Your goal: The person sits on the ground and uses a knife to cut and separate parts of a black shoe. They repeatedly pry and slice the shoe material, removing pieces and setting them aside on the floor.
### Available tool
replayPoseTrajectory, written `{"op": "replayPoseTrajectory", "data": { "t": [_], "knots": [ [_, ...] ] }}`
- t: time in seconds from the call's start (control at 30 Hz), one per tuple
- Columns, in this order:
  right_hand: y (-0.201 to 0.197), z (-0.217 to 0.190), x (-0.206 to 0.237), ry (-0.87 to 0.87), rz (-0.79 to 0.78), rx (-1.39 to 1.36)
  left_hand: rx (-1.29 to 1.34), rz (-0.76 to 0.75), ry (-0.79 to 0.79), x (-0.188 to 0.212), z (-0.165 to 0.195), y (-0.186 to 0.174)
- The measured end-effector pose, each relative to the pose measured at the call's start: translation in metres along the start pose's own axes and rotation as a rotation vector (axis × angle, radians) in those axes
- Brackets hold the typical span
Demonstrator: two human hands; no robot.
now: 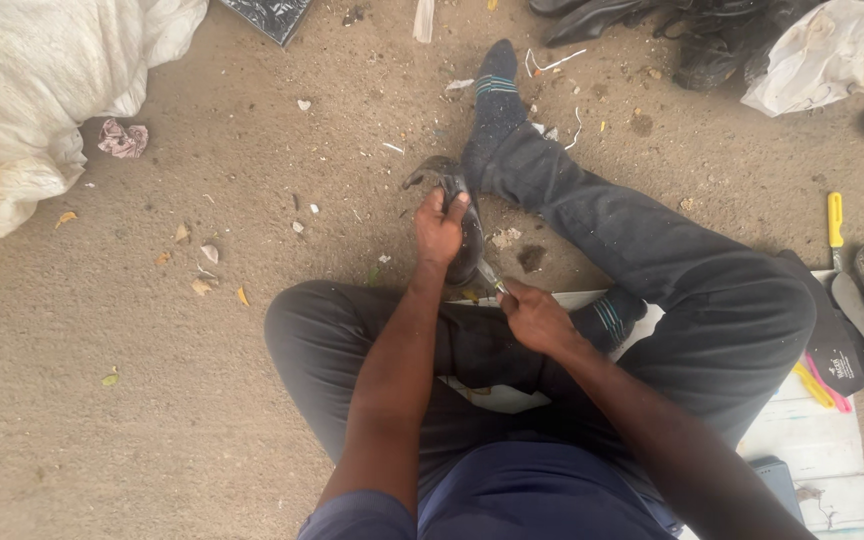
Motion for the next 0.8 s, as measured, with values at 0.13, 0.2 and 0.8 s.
{"op": "replayPoseTrajectory", "data": {
  "t": [0.13, 0.2, 0.8],
  "knots": [
    [0.011, -0.002, 0.048, -0.056, 0.071, -0.054, -0.008, 0.001, -0.060, -0.001, -0.011, 0.004],
    [0.020, 0.001, 0.047, -0.001, 0.047, 0.029, 0.011, -0.042, -0.181, -0.001, -0.024, 0.009],
    [0.035, 0.004, 0.019, 0.046, 0.172, 0.015, 0.578, 0.353, -0.128, 0.007, -0.038, 0.004]
  ]
}}
Point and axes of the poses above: each hand's wrist, its own x-axis away from the middle knuckle, its own y-axis out of the palm, z = x × y, the point moved 9 cm from there along -x, towards the middle knuckle, and after that the axes turned 4 degrees about -x, right-handed, at the moved point
